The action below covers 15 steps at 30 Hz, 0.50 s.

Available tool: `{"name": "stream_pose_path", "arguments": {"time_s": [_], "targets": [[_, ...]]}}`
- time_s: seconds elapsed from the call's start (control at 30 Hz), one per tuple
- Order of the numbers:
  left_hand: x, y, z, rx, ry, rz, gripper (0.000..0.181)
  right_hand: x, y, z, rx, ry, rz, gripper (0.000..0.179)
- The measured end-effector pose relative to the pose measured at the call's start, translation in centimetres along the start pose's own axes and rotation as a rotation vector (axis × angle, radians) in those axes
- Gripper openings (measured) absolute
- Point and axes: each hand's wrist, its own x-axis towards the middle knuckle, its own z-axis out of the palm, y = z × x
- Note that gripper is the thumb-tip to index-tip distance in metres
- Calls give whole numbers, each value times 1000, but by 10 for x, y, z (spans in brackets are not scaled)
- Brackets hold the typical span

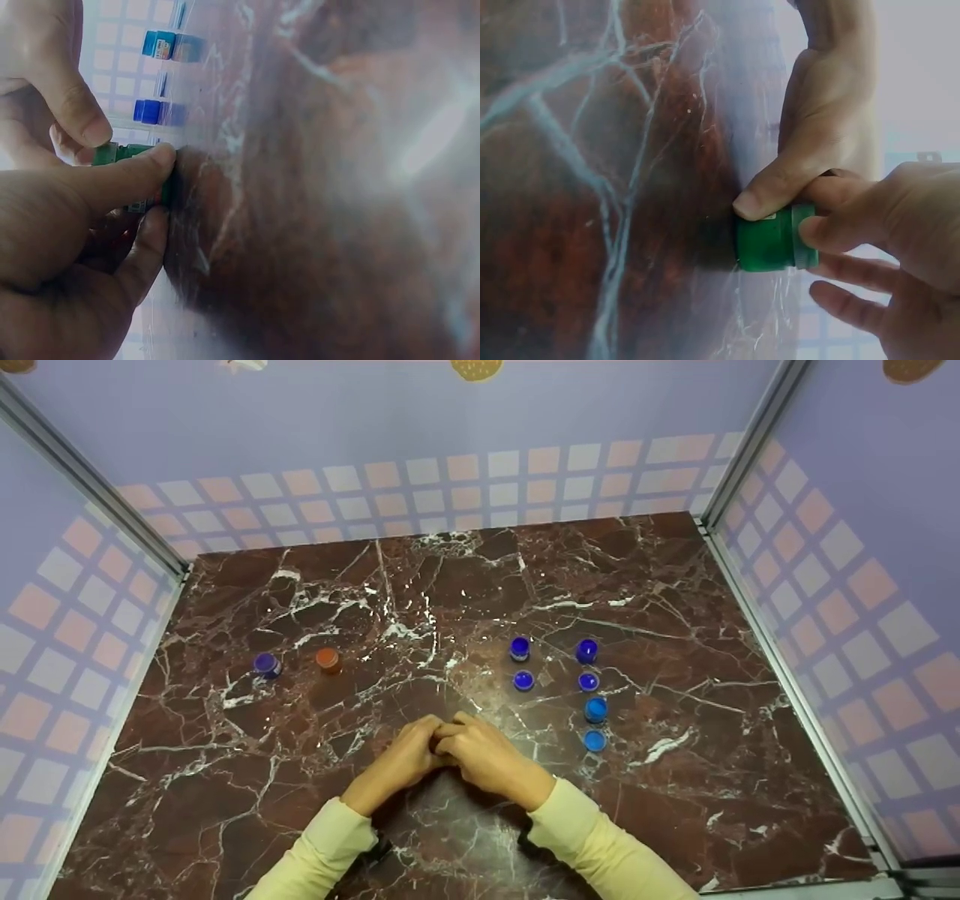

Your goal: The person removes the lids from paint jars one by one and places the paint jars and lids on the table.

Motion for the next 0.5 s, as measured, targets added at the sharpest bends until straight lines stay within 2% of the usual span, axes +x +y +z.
{"name": "stream_pose_path", "arguments": {"time_s": [0.07, 0.17, 0.37, 0.43, 0.5], "targets": [[0, 0, 0, 2, -5, -4, 36, -3, 0, 1, 47, 22, 31, 26], [0, 0, 0, -10, -12, -7, 34, -7, -1, 2, 115, 88, 120, 21], [0, -1, 0, -43, 4, 30, 35, -5, -2, 4, 186, 309, 427, 9], [-1, -1, 0, -39, 5, 34, 36, -2, -3, 4, 186, 345, 517, 7], [-1, -1, 1, -31, 5, 33, 36, 0, -4, 4, 172, 347, 578, 7]]}}
